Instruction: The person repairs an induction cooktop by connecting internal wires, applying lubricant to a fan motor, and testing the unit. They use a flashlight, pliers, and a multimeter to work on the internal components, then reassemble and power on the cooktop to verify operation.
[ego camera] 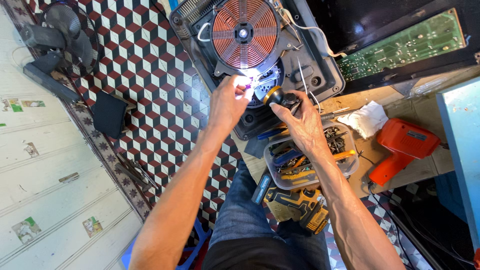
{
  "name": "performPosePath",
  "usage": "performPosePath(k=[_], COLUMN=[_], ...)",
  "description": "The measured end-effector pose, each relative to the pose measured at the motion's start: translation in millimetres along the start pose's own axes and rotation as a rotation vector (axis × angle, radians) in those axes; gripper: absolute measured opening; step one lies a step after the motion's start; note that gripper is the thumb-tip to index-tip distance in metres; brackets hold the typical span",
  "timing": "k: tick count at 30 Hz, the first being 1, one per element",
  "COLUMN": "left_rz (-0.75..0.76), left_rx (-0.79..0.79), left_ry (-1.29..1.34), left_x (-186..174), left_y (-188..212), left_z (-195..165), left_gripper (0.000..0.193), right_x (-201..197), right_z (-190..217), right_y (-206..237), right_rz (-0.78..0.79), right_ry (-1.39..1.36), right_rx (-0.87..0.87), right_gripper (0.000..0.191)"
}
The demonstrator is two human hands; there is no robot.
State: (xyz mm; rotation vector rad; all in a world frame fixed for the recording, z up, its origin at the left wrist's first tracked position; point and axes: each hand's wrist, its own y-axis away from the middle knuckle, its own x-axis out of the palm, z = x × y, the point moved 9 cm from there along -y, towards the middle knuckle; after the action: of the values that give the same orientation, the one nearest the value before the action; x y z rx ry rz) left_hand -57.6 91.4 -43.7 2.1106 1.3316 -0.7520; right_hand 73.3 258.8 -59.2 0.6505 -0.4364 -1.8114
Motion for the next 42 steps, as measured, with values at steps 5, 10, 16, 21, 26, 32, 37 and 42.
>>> performPosePath(k=[5, 10, 16, 21, 26, 32, 37, 42], left_rz=[-0.067, -0.100, -0.122, -0.145, -0.165, -0.118, -0.096, -0.085], left_rx=[-0.068, -0.044, -0.011, 0.046, 0.094, 0.121, 0.132, 0.124], left_ry=[0.018, 0.021, 0.026, 0.079, 0.069, -0.029, -0.066, -0.053], left_x=[4, 4, 3, -1, -4, 0, 1, -1], left_y=[12, 14, 16, 20, 21, 21, 18, 17], left_z=[-5, -9, -9, -12, -14, -15, -14, -14], left_gripper=[0.037, 0.034, 0.031, 0.022, 0.020, 0.018, 0.016, 0.015], right_x=[0, -1, -1, -1, 1, 0, 0, 0], right_z=[3, 4, 2, -2, 1, 1, 1, -1], right_y=[1, 0, 0, 0, 1, 1, 2, 1], right_rz=[-0.016, -0.027, -0.031, -0.032, -0.029, -0.030, -0.037, -0.051], right_ry=[0.025, 0.022, 0.014, 0.031, -0.031, -0.005, -0.020, 0.000], right_rx=[-0.021, -0.043, -0.040, -0.007, -0.032, -0.037, -0.048, -0.022], right_gripper=[0.063, 0.063, 0.062, 0.061, 0.062, 0.062, 0.061, 0.060])
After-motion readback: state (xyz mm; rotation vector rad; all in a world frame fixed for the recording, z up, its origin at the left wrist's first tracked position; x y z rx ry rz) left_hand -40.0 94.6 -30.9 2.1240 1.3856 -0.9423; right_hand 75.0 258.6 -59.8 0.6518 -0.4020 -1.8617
